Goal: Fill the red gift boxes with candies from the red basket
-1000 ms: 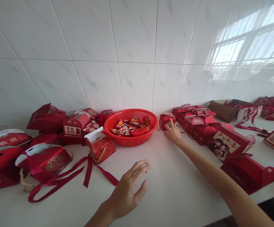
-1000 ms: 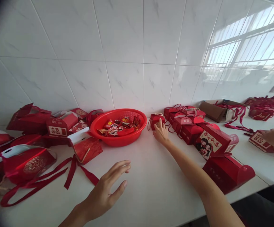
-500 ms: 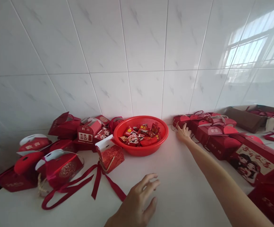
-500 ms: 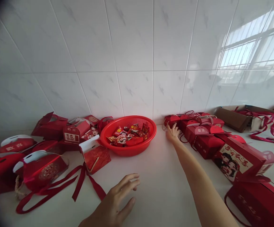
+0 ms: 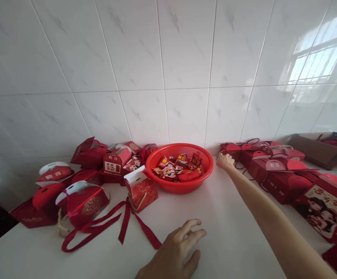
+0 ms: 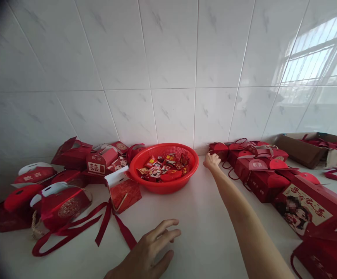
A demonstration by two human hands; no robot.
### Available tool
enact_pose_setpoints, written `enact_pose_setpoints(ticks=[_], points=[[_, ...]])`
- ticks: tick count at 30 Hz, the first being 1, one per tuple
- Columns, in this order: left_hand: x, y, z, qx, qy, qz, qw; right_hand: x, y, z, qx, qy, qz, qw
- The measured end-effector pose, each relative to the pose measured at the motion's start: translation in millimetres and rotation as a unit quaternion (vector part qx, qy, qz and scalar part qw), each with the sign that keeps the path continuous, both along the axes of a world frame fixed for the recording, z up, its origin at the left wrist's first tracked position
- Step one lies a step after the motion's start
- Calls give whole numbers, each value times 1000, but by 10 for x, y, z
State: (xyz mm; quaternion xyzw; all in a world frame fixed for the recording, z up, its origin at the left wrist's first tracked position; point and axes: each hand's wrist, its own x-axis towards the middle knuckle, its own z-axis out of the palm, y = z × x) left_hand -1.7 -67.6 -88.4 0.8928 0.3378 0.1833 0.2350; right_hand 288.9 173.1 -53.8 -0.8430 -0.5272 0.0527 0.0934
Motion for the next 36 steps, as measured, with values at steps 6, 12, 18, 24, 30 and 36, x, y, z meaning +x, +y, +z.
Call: enact_pose_setpoints(ticks=[6,12,18,24,30,36], points=[[13,-45,72,9,-24,-13,1000,-107,-200,6,13,37,37,999],[-52,42,31,41,-80,-4,996,-217,-621,-94,41,82,96,991],[-450,293,299,180,-169,117,962,-475,-1231,-311,49,124,181,975],[-1169,533,526,278,-269,361,849,-831,-1832,-478,102,186,367,906],[-1758,363,557,302,-178,564,747,-1056,-2093,-649,180,169,478,843],[-2112,114,390,57,-33,750,658,-1043,-2097,-701,192,166,506,825]])
